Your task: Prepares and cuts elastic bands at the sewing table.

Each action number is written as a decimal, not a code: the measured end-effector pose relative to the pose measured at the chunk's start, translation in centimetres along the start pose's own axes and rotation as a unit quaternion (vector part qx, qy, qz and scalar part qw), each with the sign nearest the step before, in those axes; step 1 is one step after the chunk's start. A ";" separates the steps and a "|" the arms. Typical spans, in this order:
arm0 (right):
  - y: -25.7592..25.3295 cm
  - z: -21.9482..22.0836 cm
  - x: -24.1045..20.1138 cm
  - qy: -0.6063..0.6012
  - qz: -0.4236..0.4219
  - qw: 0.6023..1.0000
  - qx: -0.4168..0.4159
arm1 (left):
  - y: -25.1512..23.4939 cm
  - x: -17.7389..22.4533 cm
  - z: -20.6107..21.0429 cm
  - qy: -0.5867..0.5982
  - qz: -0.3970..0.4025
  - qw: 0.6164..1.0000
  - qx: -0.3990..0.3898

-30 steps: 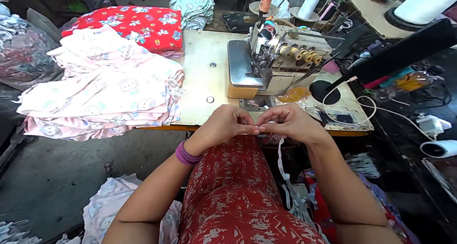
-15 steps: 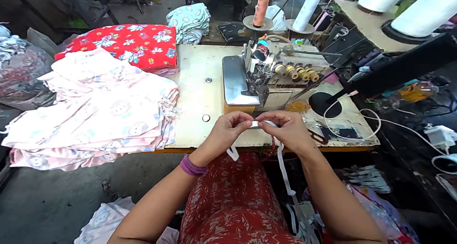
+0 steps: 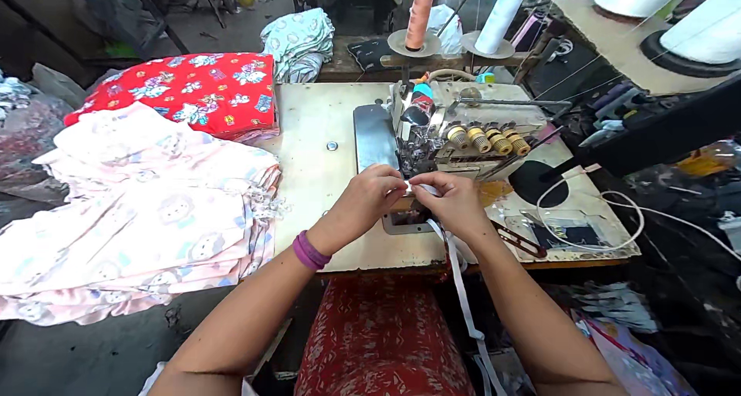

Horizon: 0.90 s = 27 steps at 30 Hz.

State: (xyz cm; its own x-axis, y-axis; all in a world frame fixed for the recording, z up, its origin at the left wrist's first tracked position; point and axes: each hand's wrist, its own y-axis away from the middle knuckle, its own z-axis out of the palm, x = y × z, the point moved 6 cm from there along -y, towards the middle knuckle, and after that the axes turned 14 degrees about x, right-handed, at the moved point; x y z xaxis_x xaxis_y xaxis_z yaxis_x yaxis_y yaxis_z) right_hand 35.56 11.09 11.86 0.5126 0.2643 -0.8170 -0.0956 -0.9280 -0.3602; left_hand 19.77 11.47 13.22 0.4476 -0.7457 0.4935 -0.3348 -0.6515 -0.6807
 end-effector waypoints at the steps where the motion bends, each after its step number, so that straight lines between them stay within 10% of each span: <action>1: -0.3 0.2 -0.2 0.035 -0.047 0.998 0.006 | -0.4 -0.5 0.4 -0.006 -0.003 1.000 -0.015; 12: 0.5 -0.5 1.1 0.071 -0.246 0.966 0.018 | -1.2 -1.7 0.9 0.016 -0.052 0.996 -0.072; 27: 0.3 -0.2 2.0 0.091 -0.274 0.957 0.022 | -1.5 -2.4 1.1 0.019 -0.060 0.996 -0.064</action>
State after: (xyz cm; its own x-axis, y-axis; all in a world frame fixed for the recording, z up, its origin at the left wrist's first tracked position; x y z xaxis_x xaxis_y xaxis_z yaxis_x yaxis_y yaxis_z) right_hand 36.70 11.31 10.23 0.6363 0.6538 -0.4096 0.1954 -0.6502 -0.7342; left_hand 20.13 14.44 12.47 0.4594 -0.6648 0.5891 -0.3842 -0.7467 -0.5430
